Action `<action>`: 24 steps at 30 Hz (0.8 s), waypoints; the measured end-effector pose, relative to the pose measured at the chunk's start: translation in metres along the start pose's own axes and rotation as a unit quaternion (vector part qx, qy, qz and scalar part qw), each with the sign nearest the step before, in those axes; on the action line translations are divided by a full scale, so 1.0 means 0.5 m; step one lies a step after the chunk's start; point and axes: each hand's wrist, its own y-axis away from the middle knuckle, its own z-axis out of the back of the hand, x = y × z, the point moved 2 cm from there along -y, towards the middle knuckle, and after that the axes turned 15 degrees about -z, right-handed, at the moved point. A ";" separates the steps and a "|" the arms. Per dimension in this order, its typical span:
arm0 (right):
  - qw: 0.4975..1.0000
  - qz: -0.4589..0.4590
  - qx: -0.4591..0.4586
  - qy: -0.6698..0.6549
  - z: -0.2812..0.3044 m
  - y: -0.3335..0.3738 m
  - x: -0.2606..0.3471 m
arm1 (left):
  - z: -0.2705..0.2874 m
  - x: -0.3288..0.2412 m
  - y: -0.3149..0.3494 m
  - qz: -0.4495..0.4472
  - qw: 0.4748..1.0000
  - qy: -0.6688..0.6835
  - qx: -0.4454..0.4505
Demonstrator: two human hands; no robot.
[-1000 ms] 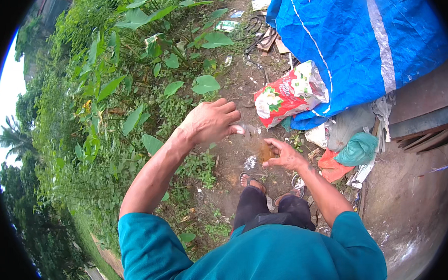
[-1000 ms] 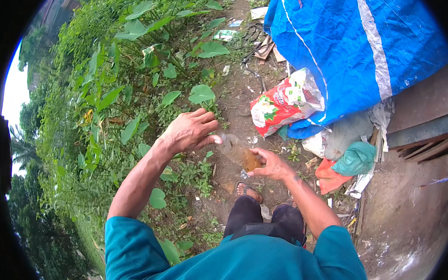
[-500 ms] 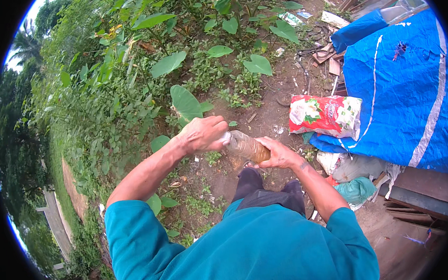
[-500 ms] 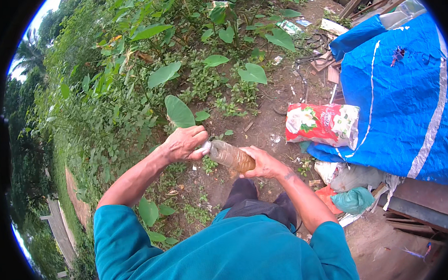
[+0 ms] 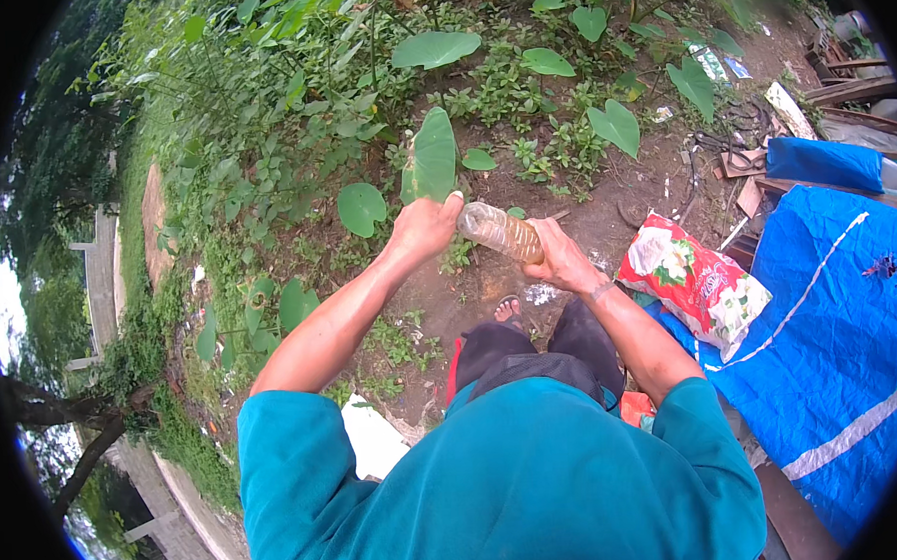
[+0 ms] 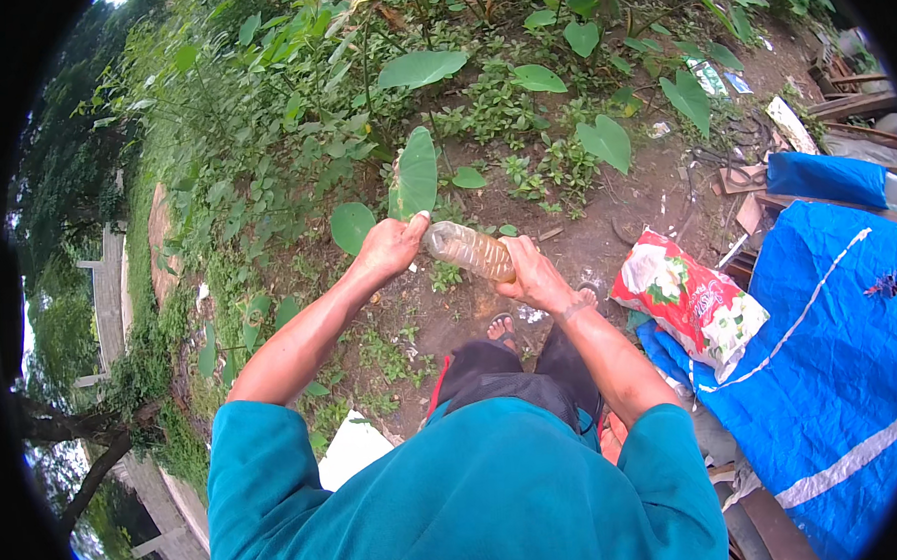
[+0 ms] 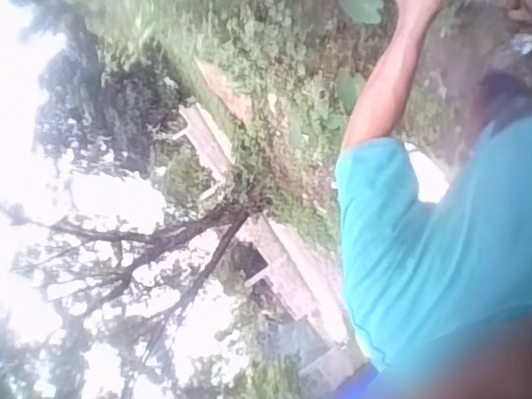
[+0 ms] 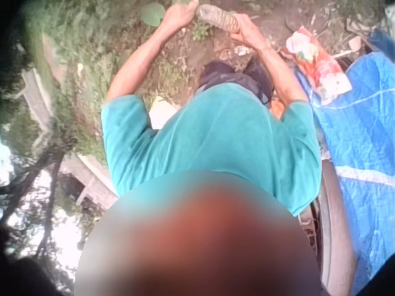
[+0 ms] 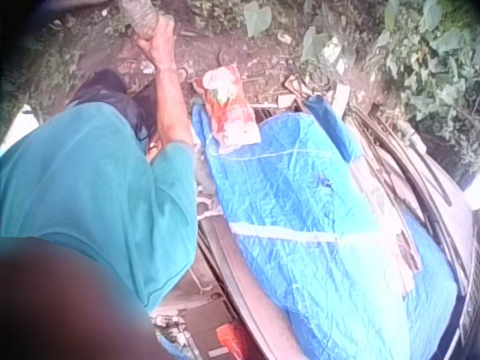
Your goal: The person collects plastic bottles and other small debris from a littered outdoor area, placing them into a plastic bag. They then walk into a woodworking shop where other people are working.
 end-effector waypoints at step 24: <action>0.992 0.123 -0.011 0.018 0.261 -0.148 -0.102 | 0.022 -0.263 -0.125 -0.050 0.981 -0.141 -0.126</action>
